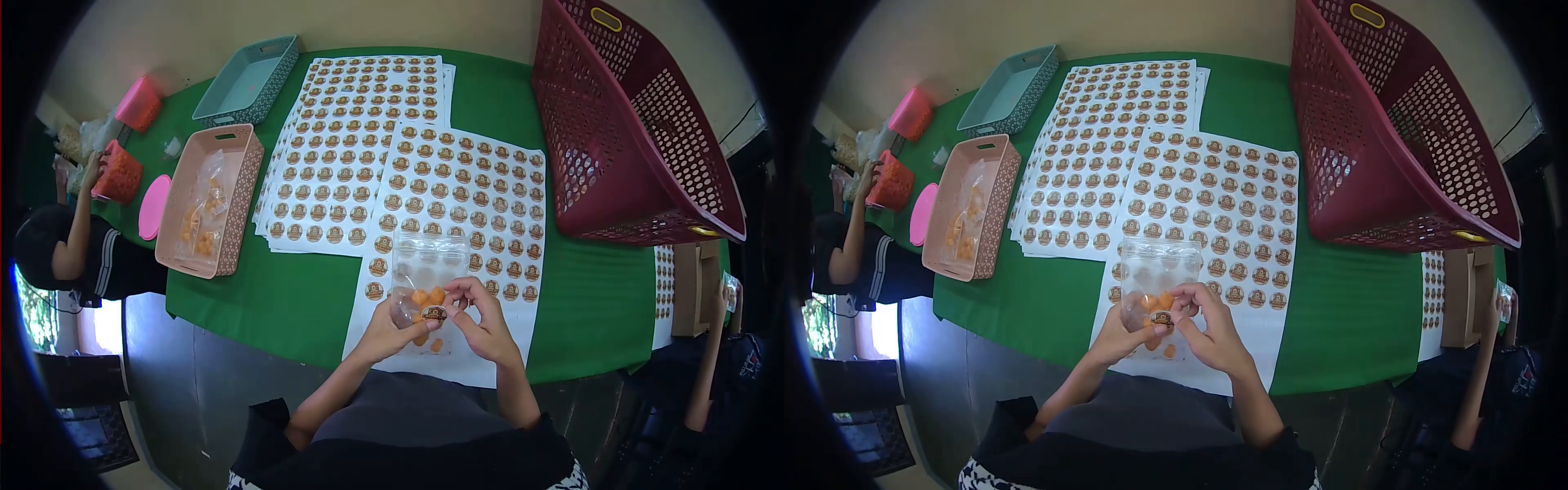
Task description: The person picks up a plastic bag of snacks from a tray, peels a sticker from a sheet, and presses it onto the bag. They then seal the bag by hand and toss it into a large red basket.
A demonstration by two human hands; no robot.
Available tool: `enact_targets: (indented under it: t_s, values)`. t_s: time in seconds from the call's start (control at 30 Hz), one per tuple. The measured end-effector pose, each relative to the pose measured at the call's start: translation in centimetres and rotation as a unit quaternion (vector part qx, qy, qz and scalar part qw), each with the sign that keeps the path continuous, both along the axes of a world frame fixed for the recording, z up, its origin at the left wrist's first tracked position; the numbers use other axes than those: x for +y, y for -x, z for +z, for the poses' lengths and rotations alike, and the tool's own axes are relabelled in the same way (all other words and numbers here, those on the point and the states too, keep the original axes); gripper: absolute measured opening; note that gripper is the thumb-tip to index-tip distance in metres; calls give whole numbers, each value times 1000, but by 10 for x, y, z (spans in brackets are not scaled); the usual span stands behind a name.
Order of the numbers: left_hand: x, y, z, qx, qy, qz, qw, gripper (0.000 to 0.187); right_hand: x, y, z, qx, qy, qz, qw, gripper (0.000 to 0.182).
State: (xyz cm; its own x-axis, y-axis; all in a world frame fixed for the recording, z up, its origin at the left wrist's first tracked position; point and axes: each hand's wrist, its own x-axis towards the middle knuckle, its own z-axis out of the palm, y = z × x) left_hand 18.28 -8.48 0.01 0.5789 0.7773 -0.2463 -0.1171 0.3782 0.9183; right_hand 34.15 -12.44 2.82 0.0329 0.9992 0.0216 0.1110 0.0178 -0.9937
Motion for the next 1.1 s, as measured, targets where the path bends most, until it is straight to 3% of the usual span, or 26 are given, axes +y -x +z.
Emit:
enact_targets:
  t_s: [0.13,0.3,0.5,0.73,0.83,0.9,0.93,1.03,1.1]
  values:
    - [1,2,3,8,28,-35,999,37,1,1,0,-54,-30,12,998,27]
    - [-1,-1,-3,-4,9,-3,1000,39,-2,3,-16,-110,-97,-56,988,33]
    - [-1,-2,0,14,21,-1,1000,43,-4,5,-13,41,-62,-73,995,28]
    - [0,-3,5,-37,52,-39,997,44,-5,-1,-11,-40,-94,-32,994,29]
    - [-1,-5,8,-14,56,-19,998,39,-4,3,-6,58,-88,-69,992,30]
    - [-2,-7,4,7,9,-28,1000,44,-1,2,-3,313,-74,-198,926,30]
    - [-3,-7,2,6,9,-27,1000,44,-2,-2,-3,313,-74,-197,926,30]
    - [-6,-4,-2,-5,14,-46,999,46,-4,-12,4,93,-37,-104,989,29]
    - [-7,-5,-3,-8,-24,-46,999,51,-7,-6,6,72,-5,-79,994,29]
